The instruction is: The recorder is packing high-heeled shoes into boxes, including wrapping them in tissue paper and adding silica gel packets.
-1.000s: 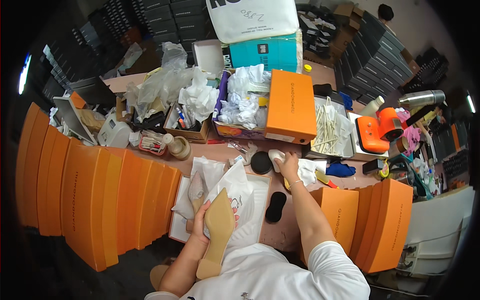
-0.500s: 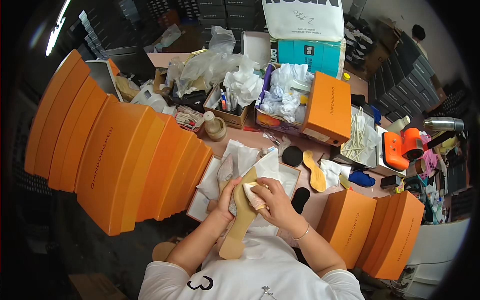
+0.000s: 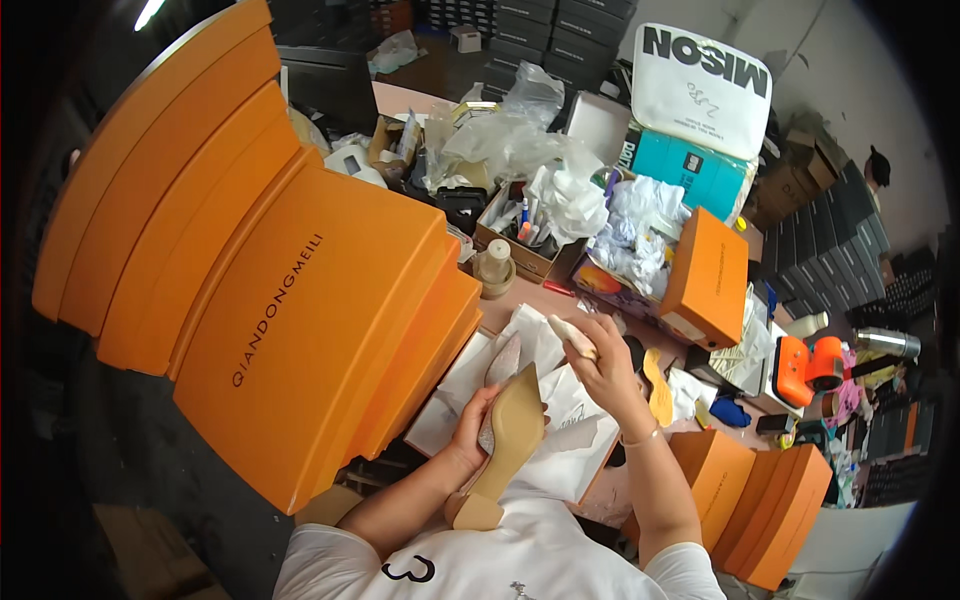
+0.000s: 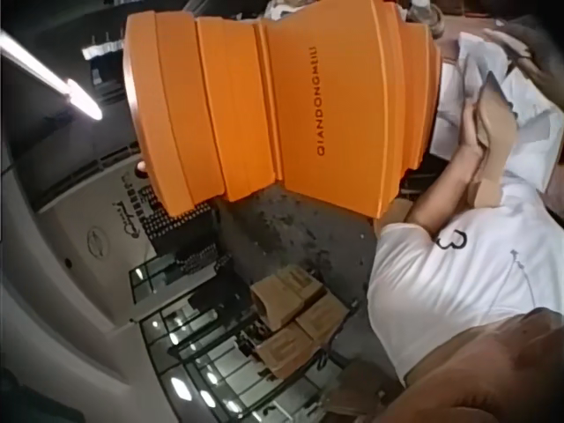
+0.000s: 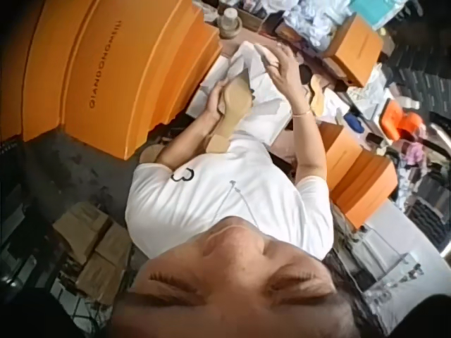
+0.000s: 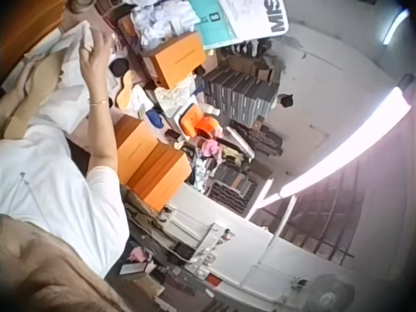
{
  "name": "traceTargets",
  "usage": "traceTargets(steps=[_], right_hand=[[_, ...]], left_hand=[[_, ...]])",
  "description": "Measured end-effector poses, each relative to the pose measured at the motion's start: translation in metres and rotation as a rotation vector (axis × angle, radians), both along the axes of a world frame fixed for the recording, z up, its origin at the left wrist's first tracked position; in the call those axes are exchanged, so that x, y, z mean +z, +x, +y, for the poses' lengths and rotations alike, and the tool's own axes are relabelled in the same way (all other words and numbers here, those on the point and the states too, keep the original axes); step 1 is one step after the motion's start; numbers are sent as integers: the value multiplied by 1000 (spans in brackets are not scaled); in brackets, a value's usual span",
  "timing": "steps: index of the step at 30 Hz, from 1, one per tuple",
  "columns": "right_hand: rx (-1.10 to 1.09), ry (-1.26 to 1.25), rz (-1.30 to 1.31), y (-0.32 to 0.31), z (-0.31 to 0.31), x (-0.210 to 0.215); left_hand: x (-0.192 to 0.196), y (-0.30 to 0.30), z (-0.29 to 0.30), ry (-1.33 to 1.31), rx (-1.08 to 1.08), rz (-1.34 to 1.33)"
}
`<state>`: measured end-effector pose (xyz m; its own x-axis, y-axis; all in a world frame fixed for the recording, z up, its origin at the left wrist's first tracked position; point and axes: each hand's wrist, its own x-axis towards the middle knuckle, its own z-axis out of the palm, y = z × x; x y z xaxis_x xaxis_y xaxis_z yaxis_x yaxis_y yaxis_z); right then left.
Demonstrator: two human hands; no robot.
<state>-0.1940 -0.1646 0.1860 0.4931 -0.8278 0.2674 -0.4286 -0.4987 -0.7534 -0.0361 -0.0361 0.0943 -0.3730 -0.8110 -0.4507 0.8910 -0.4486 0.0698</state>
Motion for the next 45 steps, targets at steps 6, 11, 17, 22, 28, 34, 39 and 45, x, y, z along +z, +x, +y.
traceTargets(steps=[6, 11, 17, 22, 28, 34, 39, 45], right_hand=[[22, -242, 164, 68, -90, -32], [119, -394, 409, 108, -141, -80], [80, -304, 146, 120, -133, -134], [99, -215, 3, 120, -153, -144], [-538, 317, -841, 57, -139, -132], [-397, 58, -503, 86, -133, -132], [-26, -245, 148, 113, -130, -139], [260, 95, 246, 49, -38, -66]], left_hand=[[-5, 4, -4, 89, 136, 5], [-18, 12, -14, 86, 171, 4], [-28, 15, -16, 125, 201, 23], [-18, 17, -21, 93, 183, 17], [-20, 21, -13, 153, 240, 27], [-20, 18, -1, 155, 339, -8], [-17, 19, 0, 245, 337, -84], [-26, 19, 3, 230, 397, 44]])
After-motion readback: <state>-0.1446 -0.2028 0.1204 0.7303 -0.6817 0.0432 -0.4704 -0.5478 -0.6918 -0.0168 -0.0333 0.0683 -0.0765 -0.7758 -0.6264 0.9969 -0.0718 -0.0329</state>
